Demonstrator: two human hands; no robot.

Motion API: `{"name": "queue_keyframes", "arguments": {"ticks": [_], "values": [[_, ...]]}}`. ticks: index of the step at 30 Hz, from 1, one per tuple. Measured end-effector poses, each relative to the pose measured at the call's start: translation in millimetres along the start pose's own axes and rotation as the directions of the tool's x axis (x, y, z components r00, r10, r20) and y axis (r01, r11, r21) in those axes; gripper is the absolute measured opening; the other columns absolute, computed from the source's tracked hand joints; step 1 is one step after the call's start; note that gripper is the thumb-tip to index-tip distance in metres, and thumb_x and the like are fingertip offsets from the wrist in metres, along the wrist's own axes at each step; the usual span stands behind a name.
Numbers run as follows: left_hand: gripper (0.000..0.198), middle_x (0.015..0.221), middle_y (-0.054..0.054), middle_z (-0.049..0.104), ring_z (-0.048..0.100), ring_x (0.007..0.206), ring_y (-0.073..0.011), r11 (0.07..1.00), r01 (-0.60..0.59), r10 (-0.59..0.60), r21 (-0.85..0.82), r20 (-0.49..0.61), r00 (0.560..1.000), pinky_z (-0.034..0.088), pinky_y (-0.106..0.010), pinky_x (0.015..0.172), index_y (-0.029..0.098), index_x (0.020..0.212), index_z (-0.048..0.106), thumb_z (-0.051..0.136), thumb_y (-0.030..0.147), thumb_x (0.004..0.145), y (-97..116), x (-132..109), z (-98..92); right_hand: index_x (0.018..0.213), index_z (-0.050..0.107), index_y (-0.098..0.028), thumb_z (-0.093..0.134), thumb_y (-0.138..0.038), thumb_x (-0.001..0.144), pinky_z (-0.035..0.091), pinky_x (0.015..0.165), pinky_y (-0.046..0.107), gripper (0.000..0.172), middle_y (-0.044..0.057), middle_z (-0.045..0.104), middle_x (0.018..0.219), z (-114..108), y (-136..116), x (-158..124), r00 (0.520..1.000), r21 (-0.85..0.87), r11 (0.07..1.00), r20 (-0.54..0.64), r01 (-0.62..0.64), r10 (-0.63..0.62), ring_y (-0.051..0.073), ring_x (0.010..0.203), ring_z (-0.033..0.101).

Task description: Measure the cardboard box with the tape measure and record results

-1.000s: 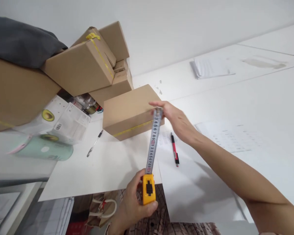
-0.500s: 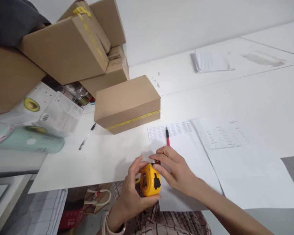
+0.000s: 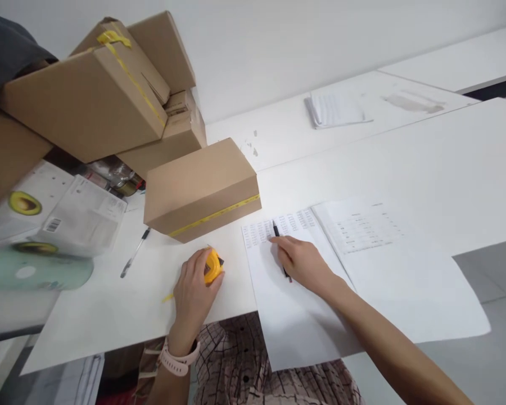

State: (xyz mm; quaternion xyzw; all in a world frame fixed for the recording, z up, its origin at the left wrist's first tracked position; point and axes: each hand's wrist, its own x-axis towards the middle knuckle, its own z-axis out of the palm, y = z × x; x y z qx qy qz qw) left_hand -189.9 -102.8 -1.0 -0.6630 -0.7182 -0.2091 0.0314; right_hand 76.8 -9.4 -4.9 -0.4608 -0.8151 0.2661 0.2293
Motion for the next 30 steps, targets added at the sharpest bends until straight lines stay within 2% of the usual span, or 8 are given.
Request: {"name": "queue_keyframes", "arguments": {"ticks": [5,8,10,14,16,18,21,30], "values": [[0.046,0.137,-0.021,0.06,0.055,0.122,-0.0395,0.983,-0.109,0.118,0.15,-0.057,0.991,0.049,-0.056,0.101,0.011,0.133,0.056,0.064,0.025,0.091,0,14,1.8,0.123,0.066,-0.027,0.057,-0.036,0.096,0.057,0.081,0.038,0.03,0.006,0.078,0.1,-39,19,-13,0.975,0.511,0.859,-0.173,-0.034,0.141,0.024,0.095,0.073],[0.04,0.135,-0.022,0.064,0.058,0.12,-0.0365,0.952,-0.276,0.29,0.131,-0.101,0.952,0.051,-0.052,0.1,0.008,0.131,0.059,0.059,0.029,0.096,37,17,4.8,0.094,0.067,-0.027,0.076,-0.043,0.085,0.054,0.071,0.034,0.02,0.002,0.072,0.076,-48,28,-13,0.864,0.517,0.854,-0.402,-0.058,0.302,0.02,0.073,0.068],[0.037,0.127,-0.017,0.07,0.065,0.11,-0.0279,0.889,-0.457,0.457,0.041,-0.015,0.889,0.056,-0.041,0.094,0.01,0.132,0.06,0.055,0.028,0.1,73,17,8.7,0.078,0.06,-0.025,0.073,-0.05,0.086,0.048,0.059,0.031,0.029,-0.002,0.061,0.061,-48,31,-9,0.804,0.513,0.851,-0.458,-0.109,0.379,0.016,0.057,0.056],[0.057,0.147,-0.022,0.057,0.07,0.101,-0.0245,0.756,-0.655,0.619,0.012,0.315,0.72,0.058,-0.031,0.074,0.005,0.142,0.055,0.056,0.044,0.1,139,19,23.1,0.101,0.066,-0.026,0.05,-0.062,0.097,0.051,0.068,0.034,0.04,0.001,0.065,0.068,-43,36,6,0.887,0.656,0.738,-0.234,-0.158,0.398,0.018,0.067,0.062],[0.073,0.154,-0.025,0.047,0.071,0.095,-0.0242,0.749,-0.66,0.585,0.057,0.409,0.7,0.058,-0.031,0.072,0.002,0.146,0.05,0.053,0.057,0.098,155,25,33.2,0.117,0.067,-0.026,0.055,-0.062,0.095,0.052,0.081,0.037,0.044,0.006,0.073,0.091,-40,40,12,0.921,0.683,0.703,-0.117,-0.198,0.372,0.022,0.089,0.068],[0.084,0.157,-0.027,0.041,0.072,0.088,-0.0232,0.763,-0.64,0.535,0.091,0.467,0.704,0.058,-0.032,0.071,0.001,0.149,0.046,0.049,0.066,0.096,160,33,42.6,0.107,0.071,-0.025,0.067,-0.059,0.088,0.05,0.079,0.035,0.04,0.006,0.072,0.096,-39,46,18,0.913,0.655,0.713,-0.089,-0.248,0.399,0.022,0.091,0.066],[0.086,0.16,-0.027,0.035,0.072,0.082,-0.022,0.756,-0.646,0.529,0.1,0.488,0.694,0.057,-0.031,0.065,0.004,0.15,0.045,0.047,0.07,0.095,156,41,51.4,0.081,0.065,-0.022,0.073,-0.056,0.084,0.041,0.06,0.029,0.035,-0.001,0.059,0.07,-37,54,27,0.88,0.63,0.725,-0.136,-0.278,0.455,0.014,0.065,0.052],[0.076,0.155,-0.028,0.044,0.069,0.073,-0.0183,0.739,-0.667,0.584,0.09,0.408,0.702,0.054,-0.03,0.061,0.007,0.143,0.051,0.048,0.067,0.096,149,45,54.1,0.076,0.059,-0.021,0.081,-0.046,0.074,0.037,0.055,0.028,0.033,-0.001,0.058,0.067,-25,56,44,0.89,0.63,0.733,-0.143,-0.255,0.433,0.013,0.06,0.047]]}}
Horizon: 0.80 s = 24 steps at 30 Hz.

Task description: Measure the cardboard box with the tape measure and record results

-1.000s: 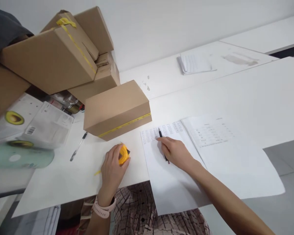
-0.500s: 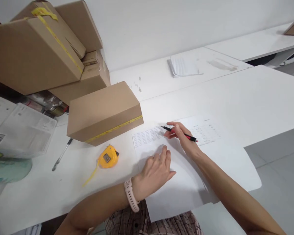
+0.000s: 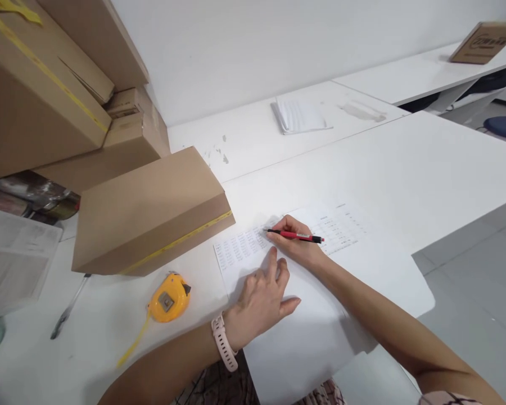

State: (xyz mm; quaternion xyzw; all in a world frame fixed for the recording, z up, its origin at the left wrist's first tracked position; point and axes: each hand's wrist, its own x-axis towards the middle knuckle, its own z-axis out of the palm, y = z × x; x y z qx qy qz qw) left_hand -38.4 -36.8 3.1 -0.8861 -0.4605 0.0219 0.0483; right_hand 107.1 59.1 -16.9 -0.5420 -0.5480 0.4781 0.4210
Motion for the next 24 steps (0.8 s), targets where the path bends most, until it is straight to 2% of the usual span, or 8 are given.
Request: {"name": "queue_keyframes", "arguments": {"ticks": [3,7,24], "values": [[0.071,0.153,-0.027,0.048,0.067,0.069,-0.0179,1.0,0.0,0.0,-0.003,-0.033,0.999,0.053,-0.03,0.059,0.008,0.14,0.053,0.047,0.064,0.097,-0.7,1.4,1.4,0.067,0.051,-0.022,0.077,-0.04,0.077,0.032,0.051,0.027,0.033,-0.004,0.05,0.059,2.0,4.8,-3.2,0.998,-0.077,0.997,-0.05,0.028,-0.032,0.011,0.055,0.04],[0.067,0.15,-0.026,0.051,0.067,0.07,-0.0187,1.0,-0.003,0.002,-0.01,-0.057,0.998,0.053,-0.03,0.06,0.008,0.138,0.054,0.047,0.061,0.098,-2.0,2.8,2.3,0.064,0.046,-0.023,0.07,-0.032,0.081,0.031,0.05,0.027,0.031,-0.005,0.044,0.058,1.0,7.3,-7.3,0.994,-0.14,0.987,-0.067,0.072,-0.082,0.011,0.054,0.037],[0.058,0.147,-0.027,0.053,0.069,0.077,-0.019,0.997,-0.013,0.014,-0.072,0.026,1.0,0.055,-0.029,0.065,0.01,0.141,0.052,0.045,0.053,0.102,-6.6,3.7,-5.1,0.066,0.046,-0.023,0.068,-0.035,0.086,0.033,0.051,0.028,0.032,-0.004,0.046,0.058,-0.2,11.3,-7.9,0.997,-0.19,0.98,-0.042,0.063,-0.072,0.012,0.055,0.04]]}}
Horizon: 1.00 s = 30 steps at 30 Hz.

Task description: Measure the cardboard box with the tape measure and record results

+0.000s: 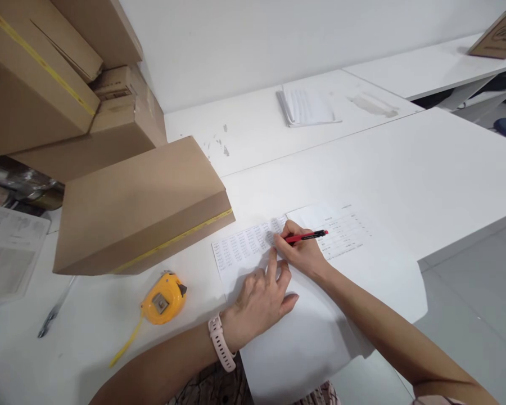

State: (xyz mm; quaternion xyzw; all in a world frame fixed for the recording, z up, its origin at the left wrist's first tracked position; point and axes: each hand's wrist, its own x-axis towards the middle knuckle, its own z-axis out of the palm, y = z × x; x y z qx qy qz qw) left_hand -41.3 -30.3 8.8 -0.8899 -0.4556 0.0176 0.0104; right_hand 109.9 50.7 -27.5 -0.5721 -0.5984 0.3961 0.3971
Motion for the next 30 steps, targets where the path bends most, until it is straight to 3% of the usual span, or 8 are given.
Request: {"name": "queue_keyframes", "arguments": {"ticks": [30], "values": [[0.059,0.151,-0.026,0.049,0.069,0.078,-0.0197,1.0,-0.002,0.002,0.008,0.011,1.0,0.055,-0.03,0.064,0.009,0.142,0.052,0.043,0.053,0.103,0.5,1.8,1.8,0.065,0.043,-0.024,0.068,-0.035,0.085,0.032,0.052,0.029,0.034,-0.004,0.043,0.058,-2.0,-1.9,-0.1,1.0,-0.015,1.0,-0.019,0.0,0.0,0.012,0.056,0.038]]}}
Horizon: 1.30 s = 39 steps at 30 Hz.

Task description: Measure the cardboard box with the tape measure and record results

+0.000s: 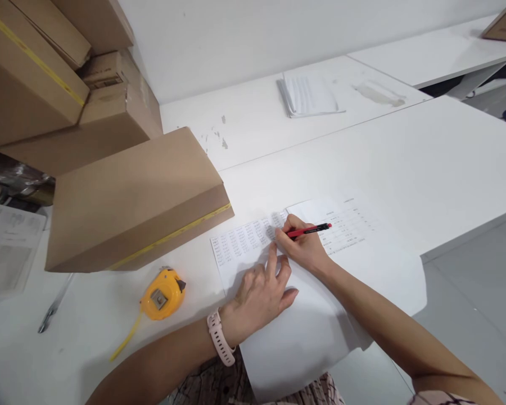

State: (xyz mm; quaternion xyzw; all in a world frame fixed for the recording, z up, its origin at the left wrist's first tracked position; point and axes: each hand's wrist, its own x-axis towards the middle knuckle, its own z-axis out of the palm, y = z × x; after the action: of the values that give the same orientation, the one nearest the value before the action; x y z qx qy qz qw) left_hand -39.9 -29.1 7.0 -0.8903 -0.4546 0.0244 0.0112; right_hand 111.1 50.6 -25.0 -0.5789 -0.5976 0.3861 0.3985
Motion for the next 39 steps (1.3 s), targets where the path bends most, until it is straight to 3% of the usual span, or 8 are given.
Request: {"name": "queue_keyframes", "arguments": {"ticks": [6,11,16,18,21,24,29,39], "values": [[0.058,0.151,-0.026,0.049,0.068,0.078,-0.0197,1.0,0.004,-0.004,0.014,-0.034,0.999,0.055,-0.03,0.063,0.009,0.141,0.052,0.042,0.052,0.103,1,-1,2.5,0.065,0.042,-0.024,0.07,-0.032,0.083,0.031,0.053,0.03,0.035,-0.004,0.042,0.058,1,-2,0,1.0,0.004,1.0,-0.004,-0.014,0.014,0.012,0.056,0.037],[0.057,0.153,-0.026,0.048,0.069,0.077,-0.0192,1.0,0.006,-0.005,0.008,-0.035,0.999,0.055,-0.03,0.062,0.009,0.14,0.052,0.041,0.051,0.103,1,-1,4.4,0.065,0.044,-0.023,0.072,-0.041,0.084,0.033,0.052,0.029,0.038,-0.004,0.041,0.058,-1,-4,0,1.0,0.05,0.999,-0.014,-0.023,0.024,0.012,0.056,0.037],[0.057,0.154,-0.027,0.046,0.07,0.077,-0.0198,1.0,0.005,-0.005,-0.008,-0.03,1.0,0.056,-0.029,0.06,0.01,0.138,0.054,0.044,0.053,0.102,1,1,5.9,0.087,0.061,-0.025,0.078,-0.049,0.08,0.044,0.059,0.03,0.03,0.002,0.063,0.08,-8,-8,4,0.999,0.176,0.984,0.051,-0.022,0.014,0.016,0.068,0.054],[0.058,0.155,-0.027,0.045,0.071,0.077,-0.02,1.0,0.005,-0.005,-0.007,-0.03,1.0,0.056,-0.029,0.06,0.01,0.138,0.054,0.045,0.053,0.101,1,1,5.5,0.091,0.062,-0.025,0.078,-0.05,0.08,0.046,0.06,0.03,0.032,0.003,0.066,0.082,-8,-8,4,0.997,0.193,0.981,0.07,-0.033,0.02,0.017,0.07,0.057],[0.057,0.155,-0.027,0.045,0.071,0.079,-0.0208,1.0,0.008,-0.008,-0.007,-0.044,0.999,0.056,-0.029,0.06,0.009,0.137,0.054,0.044,0.053,0.102,1,1,5.1,0.082,0.055,-0.024,0.07,-0.049,0.087,0.038,0.051,0.028,0.029,-0.002,0.054,0.062,-7,-4,1,0.997,0.142,0.988,0.054,-0.061,0.053,0.013,0.055,0.048],[0.057,0.154,-0.028,0.045,0.072,0.079,-0.0215,1.0,0.009,-0.01,-0.022,-0.052,0.999,0.055,-0.029,0.059,0.009,0.137,0.054,0.047,0.053,0.101,2,0,6.1,0.074,0.049,-0.024,0.065,-0.042,0.091,0.028,0.046,0.027,0.029,-0.005,0.041,0.057,-5,2,0,1.0,0.001,1.0,0.017,-0.008,0.008,0.01,0.049,0.035],[0.059,0.154,-0.027,0.046,0.071,0.078,-0.0207,1.0,0.016,-0.018,-0.025,-0.052,0.999,0.055,-0.03,0.061,0.01,0.138,0.054,0.048,0.054,0.1,2,0,9.4,0.072,0.048,-0.023,0.06,-0.038,0.092,0.028,0.047,0.028,0.028,-0.004,0.043,0.061,-4,6,0,0.998,-0.101,0.993,0.021,0.053,-0.051,0.011,0.052,0.036],[0.058,0.153,-0.027,0.047,0.07,0.076,-0.02,1.0,0.011,-0.011,-0.006,-0.067,0.998,0.054,-0.03,0.06,0.01,0.138,0.054,0.048,0.054,0.1,2,-1,9.3,0.072,0.047,-0.023,0.063,-0.036,0.089,0.027,0.044,0.026,0.027,-0.006,0.041,0.056,-4,6,-1,0.999,-0.068,0.996,0.005,0.053,-0.053,0.01,0.048,0.034]]}}
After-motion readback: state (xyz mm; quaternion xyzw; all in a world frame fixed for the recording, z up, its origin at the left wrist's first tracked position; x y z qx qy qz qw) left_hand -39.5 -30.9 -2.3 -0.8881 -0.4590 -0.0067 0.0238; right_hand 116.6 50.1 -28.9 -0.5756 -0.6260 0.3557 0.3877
